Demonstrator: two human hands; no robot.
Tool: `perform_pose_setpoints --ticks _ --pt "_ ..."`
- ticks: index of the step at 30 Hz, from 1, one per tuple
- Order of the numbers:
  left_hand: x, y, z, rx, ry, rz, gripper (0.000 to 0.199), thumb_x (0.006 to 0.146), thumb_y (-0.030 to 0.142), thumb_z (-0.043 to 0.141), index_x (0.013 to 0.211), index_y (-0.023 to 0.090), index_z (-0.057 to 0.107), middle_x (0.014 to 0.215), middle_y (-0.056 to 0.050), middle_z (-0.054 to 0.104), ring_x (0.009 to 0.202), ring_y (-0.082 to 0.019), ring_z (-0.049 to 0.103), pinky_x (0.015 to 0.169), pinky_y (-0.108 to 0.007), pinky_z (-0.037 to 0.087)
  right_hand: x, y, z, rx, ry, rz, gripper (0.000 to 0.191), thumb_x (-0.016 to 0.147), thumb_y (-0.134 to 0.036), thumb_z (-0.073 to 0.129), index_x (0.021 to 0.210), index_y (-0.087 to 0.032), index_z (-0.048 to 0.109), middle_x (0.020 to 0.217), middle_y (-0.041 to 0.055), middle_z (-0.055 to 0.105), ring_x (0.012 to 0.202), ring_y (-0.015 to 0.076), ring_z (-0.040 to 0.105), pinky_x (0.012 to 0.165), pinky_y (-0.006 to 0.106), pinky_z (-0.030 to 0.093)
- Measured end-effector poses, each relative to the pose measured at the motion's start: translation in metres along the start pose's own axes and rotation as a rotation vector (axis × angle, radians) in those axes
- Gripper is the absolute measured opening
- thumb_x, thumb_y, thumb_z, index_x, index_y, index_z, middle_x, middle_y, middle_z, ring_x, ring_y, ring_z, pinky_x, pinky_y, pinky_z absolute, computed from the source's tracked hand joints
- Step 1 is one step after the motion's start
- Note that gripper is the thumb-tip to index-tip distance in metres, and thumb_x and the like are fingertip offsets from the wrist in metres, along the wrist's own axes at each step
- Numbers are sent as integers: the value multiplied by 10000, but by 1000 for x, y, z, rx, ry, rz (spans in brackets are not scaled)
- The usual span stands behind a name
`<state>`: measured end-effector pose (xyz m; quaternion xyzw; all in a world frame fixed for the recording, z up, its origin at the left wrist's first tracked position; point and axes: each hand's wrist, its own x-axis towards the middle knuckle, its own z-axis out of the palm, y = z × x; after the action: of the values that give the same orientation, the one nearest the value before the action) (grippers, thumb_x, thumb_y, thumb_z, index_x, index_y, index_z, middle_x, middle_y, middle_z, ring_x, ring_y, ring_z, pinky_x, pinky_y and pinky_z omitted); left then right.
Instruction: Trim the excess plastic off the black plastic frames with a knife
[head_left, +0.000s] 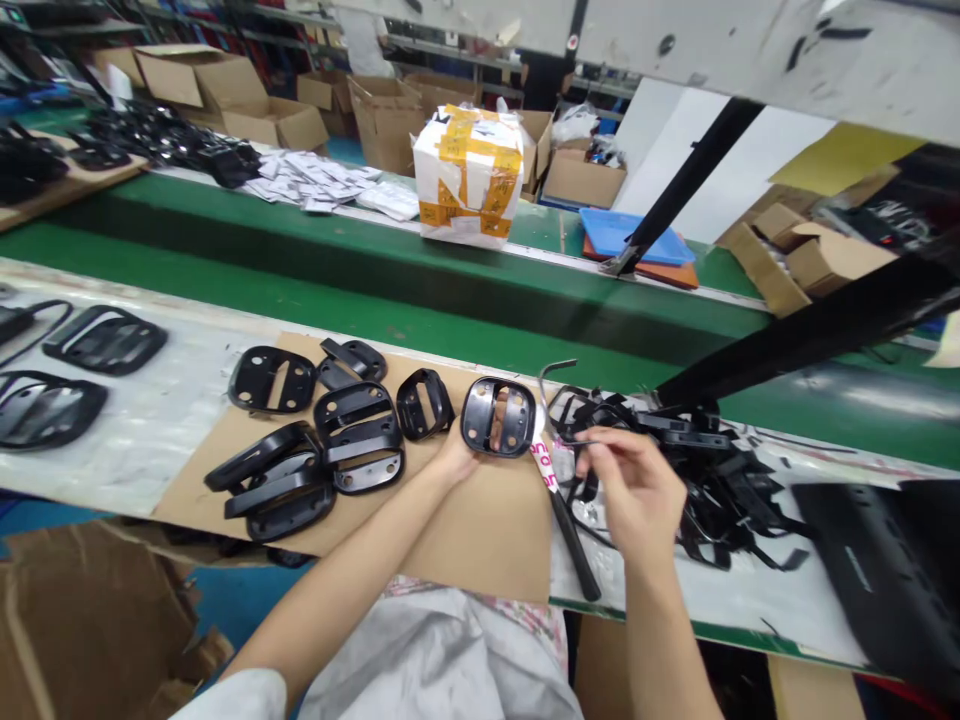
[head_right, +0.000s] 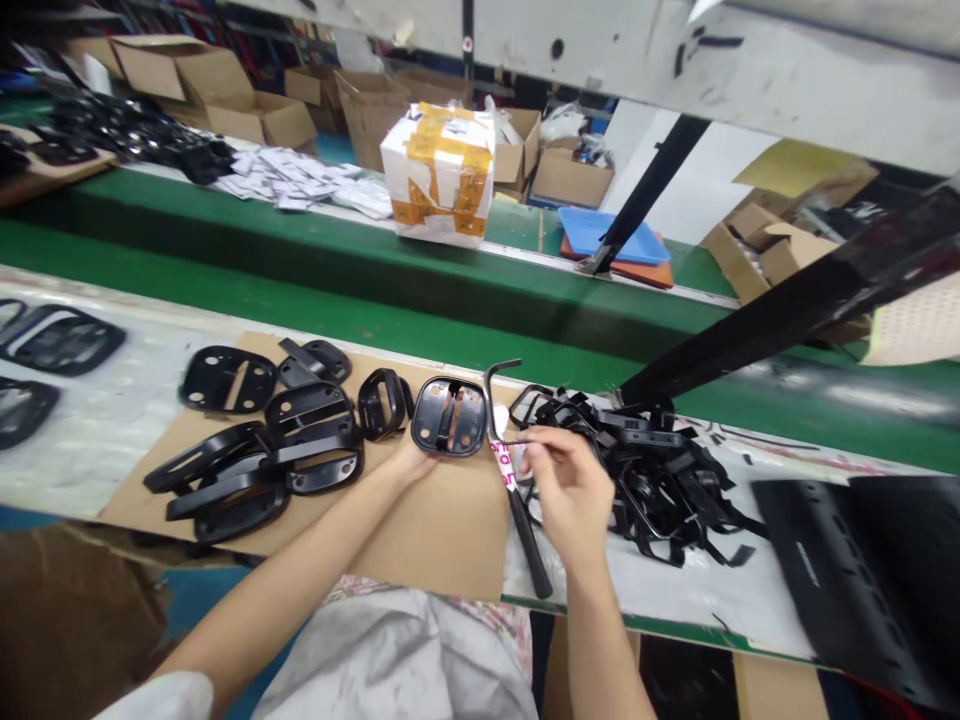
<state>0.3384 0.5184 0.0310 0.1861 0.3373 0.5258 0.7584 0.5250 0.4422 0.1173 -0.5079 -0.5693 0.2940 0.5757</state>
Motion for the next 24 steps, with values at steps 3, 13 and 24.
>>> perform_pose_setpoints --ticks 3,13,24 --pt "-1 0 2 8 34 42 391 787 495 845 932 141 762 803 -81 768 803 -265 752 725 -354 617 -6 -3 15 -357 -224 -333 184 1043 -138 631 1110 -255 755 1083 71 799 981 213 774 925 367 642" --pt "-6 2 11 28 145 74 346 832 473 815 925 144 759 765 -52 757 665 -200 691 624 -291 546 -14 16 32 -357 -370 -376 218 1040 -70 612 1121 -242 717 1077 52 797 1020 190 781 932 308 635" --pt "-7 15 6 -10 -75 -56 510 692 535 917 907 157 651 711 4 684 535 -114 597 516 -218 477 -25 26 36 -312 -335 -192 184 1037 -130 651 1084 -255 778 1077 35 825 931 181 802 796 273 657"
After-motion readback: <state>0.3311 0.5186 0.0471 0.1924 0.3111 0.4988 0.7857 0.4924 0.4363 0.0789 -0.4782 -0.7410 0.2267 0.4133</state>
